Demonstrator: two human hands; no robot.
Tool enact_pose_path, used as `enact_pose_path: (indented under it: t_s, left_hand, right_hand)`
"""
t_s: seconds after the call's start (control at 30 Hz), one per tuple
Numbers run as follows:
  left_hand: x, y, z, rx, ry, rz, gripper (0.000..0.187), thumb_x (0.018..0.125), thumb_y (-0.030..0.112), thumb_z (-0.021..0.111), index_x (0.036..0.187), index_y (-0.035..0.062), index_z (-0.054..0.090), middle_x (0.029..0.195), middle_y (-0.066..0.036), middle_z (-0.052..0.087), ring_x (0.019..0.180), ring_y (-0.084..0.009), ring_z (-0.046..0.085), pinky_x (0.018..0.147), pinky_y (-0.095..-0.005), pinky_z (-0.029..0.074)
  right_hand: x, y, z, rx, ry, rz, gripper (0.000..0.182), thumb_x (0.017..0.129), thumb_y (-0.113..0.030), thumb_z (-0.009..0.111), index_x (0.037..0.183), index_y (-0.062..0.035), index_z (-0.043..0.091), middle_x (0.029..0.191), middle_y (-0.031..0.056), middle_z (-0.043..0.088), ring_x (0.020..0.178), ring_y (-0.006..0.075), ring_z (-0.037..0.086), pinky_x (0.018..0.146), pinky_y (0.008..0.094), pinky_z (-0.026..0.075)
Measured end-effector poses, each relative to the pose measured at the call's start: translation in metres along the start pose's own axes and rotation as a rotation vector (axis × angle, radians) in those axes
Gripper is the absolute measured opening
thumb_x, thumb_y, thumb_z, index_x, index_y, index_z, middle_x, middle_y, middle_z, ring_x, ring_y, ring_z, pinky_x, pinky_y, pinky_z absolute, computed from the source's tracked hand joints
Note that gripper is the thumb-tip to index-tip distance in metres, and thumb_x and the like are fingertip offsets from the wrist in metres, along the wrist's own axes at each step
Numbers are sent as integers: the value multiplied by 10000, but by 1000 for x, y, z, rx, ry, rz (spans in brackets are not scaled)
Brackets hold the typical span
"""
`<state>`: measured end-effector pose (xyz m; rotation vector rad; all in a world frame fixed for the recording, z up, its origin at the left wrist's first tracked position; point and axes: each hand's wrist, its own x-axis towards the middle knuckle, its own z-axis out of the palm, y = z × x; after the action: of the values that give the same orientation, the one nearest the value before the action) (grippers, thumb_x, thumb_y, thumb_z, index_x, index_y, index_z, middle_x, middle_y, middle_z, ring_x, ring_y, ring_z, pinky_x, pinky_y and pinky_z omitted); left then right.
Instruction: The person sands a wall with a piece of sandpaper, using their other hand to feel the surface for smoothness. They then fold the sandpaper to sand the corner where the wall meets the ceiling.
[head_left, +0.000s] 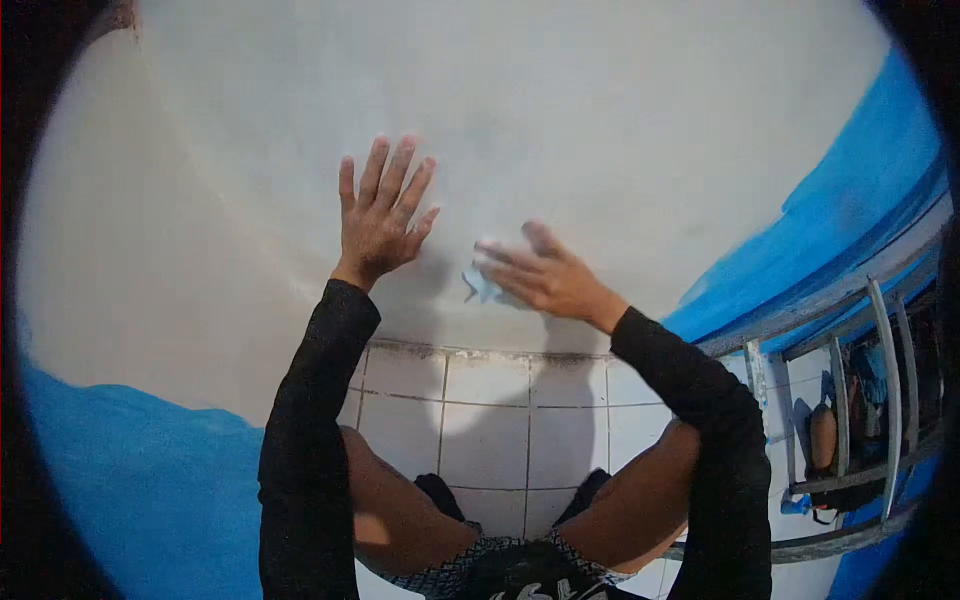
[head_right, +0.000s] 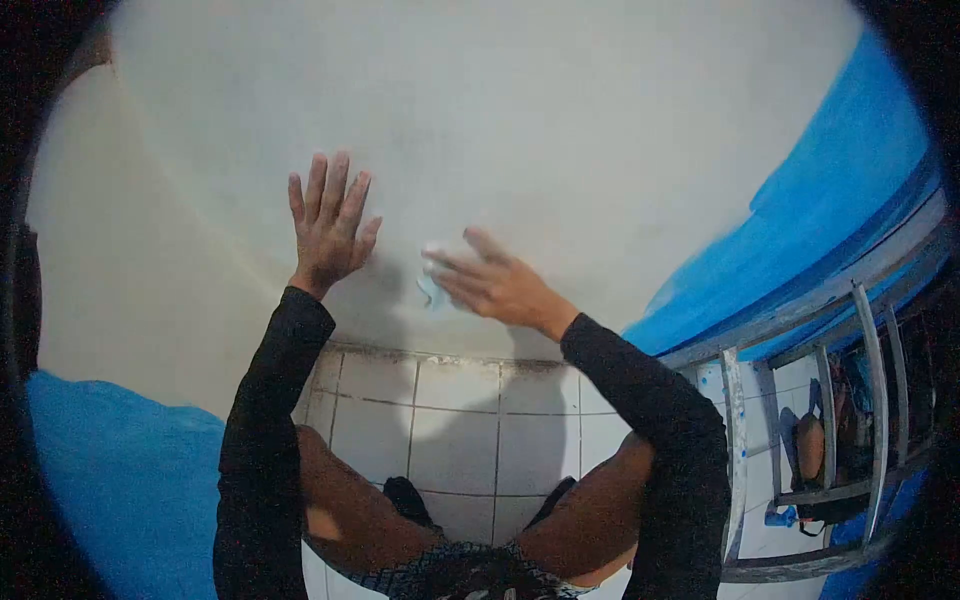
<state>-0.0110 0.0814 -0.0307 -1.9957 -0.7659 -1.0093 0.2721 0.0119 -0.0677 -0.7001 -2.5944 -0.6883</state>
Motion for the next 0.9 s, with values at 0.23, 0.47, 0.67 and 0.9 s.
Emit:
enact_pose_path:
  t_s: [0.23,0.47,0.67,0.9]
  left_hand:
    - [-2,1,2,8,-7,-9,687,870,314,634,1490,142,392,1612,-145,261,1511,-358,152,1204,-581,32]
    - [-3,1,3,12,13,1,688,877,313,630,1494,139,383,1614,-141,255,1510,-362,156,1202,-587,45]
    - [-2,1,3,-2,4,-4,679,874,298,628,1490,139,390,1619,-144,240,1515,-356,137,1204,-580,21]
    - [-2,-1,2,19,2,6,685,875,322,627,1492,136,395,1618,-146,242,1516,-351,134,1205,-578,16]
  right_hand:
    - [11,15,-27,-188,63,8,494,900,-270,608,1382,-184,543,1510,-43,457,1440,112,338,1215,534,229]
    - [13,7,-21,-104,-80,-106,428,920,-287,591,1343,-219,592,1513,-32,465,1433,87,351,1236,559,49]
    - [12,7,-12,-98,-5,-6,453,897,-320,601,1329,-184,596,1504,-12,468,1452,147,322,1202,562,237]
    - [-2,5,15,3,-80,-85,493,913,-297,596,1376,-130,556,1535,-3,424,1439,177,351,1210,554,227]
